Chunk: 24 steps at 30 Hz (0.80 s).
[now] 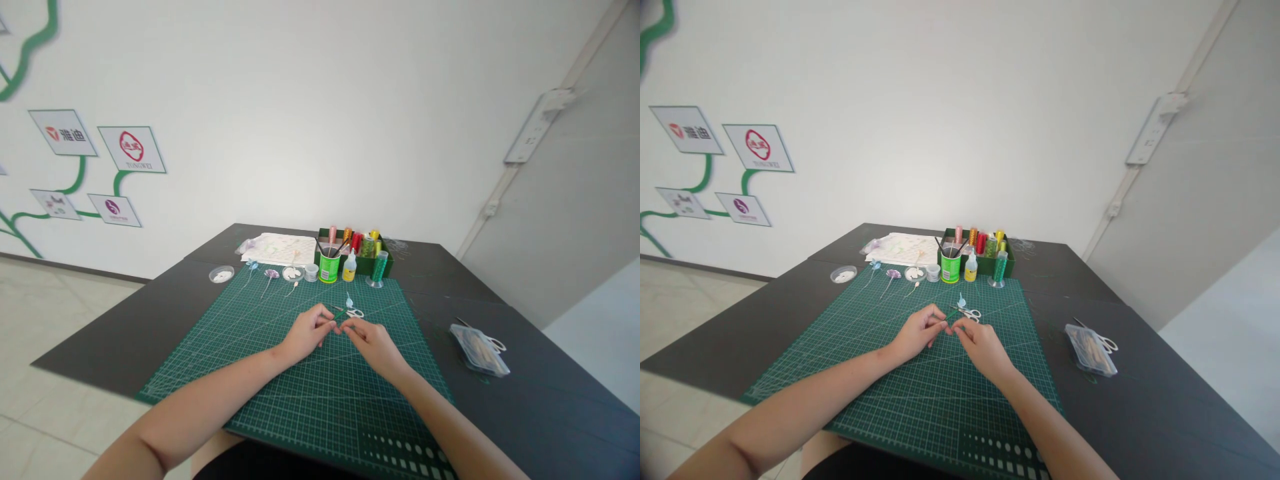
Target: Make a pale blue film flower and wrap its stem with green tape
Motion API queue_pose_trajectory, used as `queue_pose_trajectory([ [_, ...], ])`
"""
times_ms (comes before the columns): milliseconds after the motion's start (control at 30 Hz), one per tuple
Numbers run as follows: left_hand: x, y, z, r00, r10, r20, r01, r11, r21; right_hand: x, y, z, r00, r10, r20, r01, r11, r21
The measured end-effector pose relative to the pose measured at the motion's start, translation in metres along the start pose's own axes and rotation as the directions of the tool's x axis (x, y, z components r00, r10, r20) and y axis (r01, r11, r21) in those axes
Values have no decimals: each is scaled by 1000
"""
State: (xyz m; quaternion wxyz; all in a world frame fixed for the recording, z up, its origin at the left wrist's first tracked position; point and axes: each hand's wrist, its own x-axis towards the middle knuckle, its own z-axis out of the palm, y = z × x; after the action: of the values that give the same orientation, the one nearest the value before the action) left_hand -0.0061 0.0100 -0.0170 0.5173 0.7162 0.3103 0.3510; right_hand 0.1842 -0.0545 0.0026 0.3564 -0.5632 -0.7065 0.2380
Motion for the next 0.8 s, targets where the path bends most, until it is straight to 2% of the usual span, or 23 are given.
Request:
queue_pose_trajectory([
  [233,-1,0,-4,999,-19,-43,25,990,141,-6,-9,-1,995,-65,73,66,998,-11],
  [433,-4,9,-4,1000,9,23,-16,936,352,-7,-14,-5,995,-65,80,60,996,67],
  [600,-11,18,-1,996,26,85,-65,864,499,-4,-11,-10,1000,-25,-3,26,986,163],
  [800,-14,19,2,980,55,192,-157,807,570,0,-6,-12,989,36,-145,-3,975,223],
])
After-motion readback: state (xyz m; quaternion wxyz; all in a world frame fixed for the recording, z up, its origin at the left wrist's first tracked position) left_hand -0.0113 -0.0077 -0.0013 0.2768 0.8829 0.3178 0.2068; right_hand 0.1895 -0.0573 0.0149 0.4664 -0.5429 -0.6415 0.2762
